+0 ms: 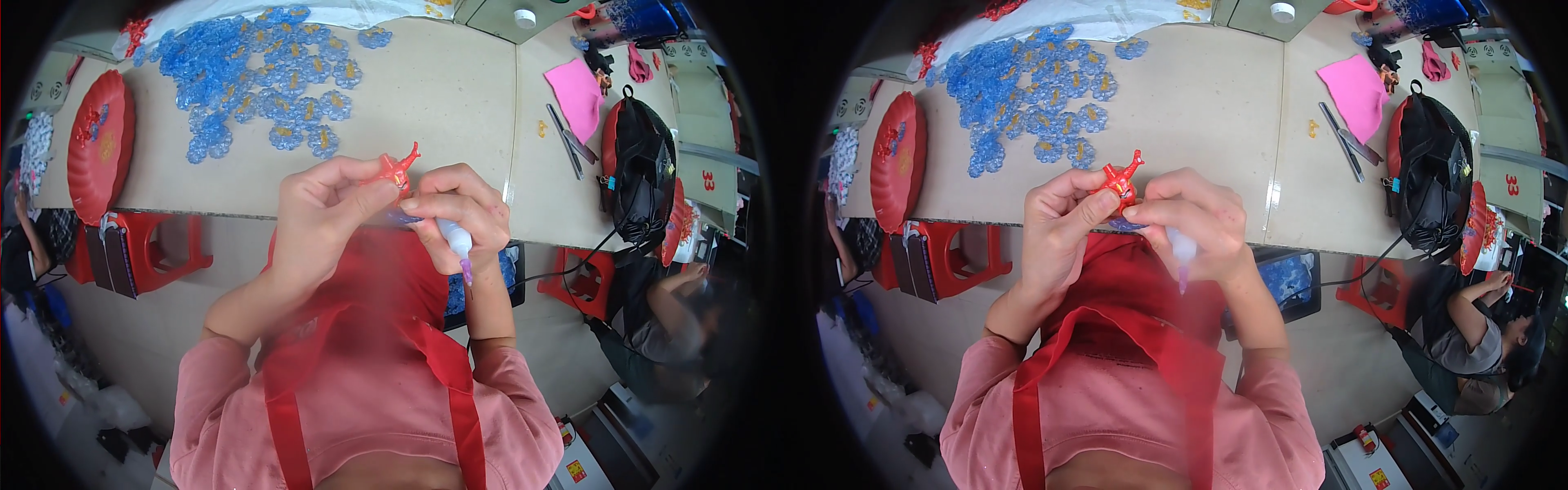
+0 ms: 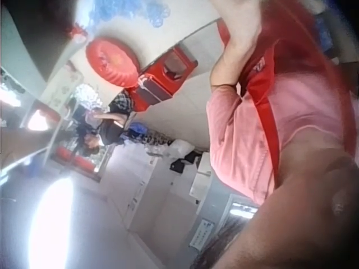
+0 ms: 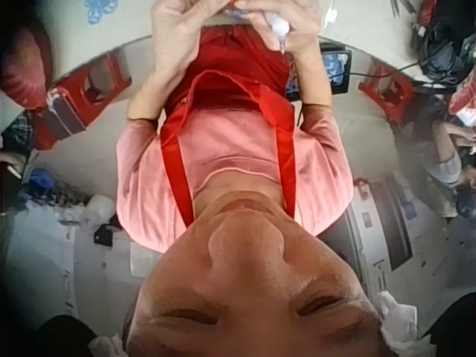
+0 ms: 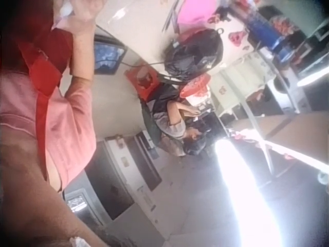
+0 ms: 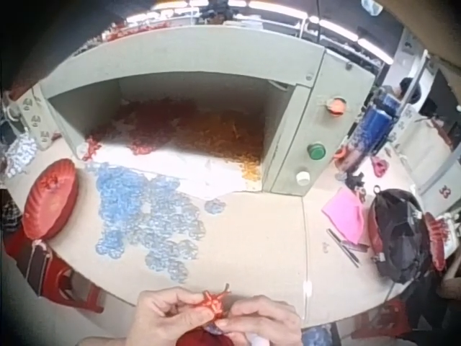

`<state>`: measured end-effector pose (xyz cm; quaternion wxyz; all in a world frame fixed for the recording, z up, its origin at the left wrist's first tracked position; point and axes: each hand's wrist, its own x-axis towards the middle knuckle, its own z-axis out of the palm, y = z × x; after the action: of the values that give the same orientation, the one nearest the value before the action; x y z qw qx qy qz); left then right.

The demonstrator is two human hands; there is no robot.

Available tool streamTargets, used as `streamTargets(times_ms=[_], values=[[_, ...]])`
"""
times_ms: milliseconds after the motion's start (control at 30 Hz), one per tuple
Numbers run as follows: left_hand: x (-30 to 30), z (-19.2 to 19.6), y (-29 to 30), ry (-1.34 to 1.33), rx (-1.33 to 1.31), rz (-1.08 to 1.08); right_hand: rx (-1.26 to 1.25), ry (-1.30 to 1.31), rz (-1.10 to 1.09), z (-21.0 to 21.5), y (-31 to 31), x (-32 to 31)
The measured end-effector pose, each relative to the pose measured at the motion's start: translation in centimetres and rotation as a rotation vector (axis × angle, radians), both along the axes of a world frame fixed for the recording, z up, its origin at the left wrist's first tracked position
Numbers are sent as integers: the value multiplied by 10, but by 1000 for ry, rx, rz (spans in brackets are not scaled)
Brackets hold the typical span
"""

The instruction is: The person assembles figurines by applying glue to figurine parts and bases with a glue bottle, attaching the figurines to the bases, and placing the assembled figurines into a tray.

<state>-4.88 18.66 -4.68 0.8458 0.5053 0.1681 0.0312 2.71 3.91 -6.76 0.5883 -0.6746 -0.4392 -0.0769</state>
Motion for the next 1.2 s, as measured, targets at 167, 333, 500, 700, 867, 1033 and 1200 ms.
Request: streamTargets(times_ms=[167, 333, 500, 700, 867, 1033, 1200], values=[[-1, -3, 0, 5, -5, -22, -71, 15, -31, 4, -2, -4], [-1, 0, 1, -5, -15, -77, -10, 140, -47, 9, 0, -6], [-2, 6, 5, -28, 45, -102, -11, 110, -69, 9, 0, -8], [-4, 25, 6, 5, 248, -119, -23, -18, -78, 20, -2, -6], [-7, 25, 8, -60, 379, -128, -61, -77, -67, 26, -1, -7], [-12, 25, 5, -74, 435, -125, 55, -20, -67, 21, -1, -12], [-10, 22, 6, -147, 493, -142, 82, -21, -52, 11, -2, -11]])
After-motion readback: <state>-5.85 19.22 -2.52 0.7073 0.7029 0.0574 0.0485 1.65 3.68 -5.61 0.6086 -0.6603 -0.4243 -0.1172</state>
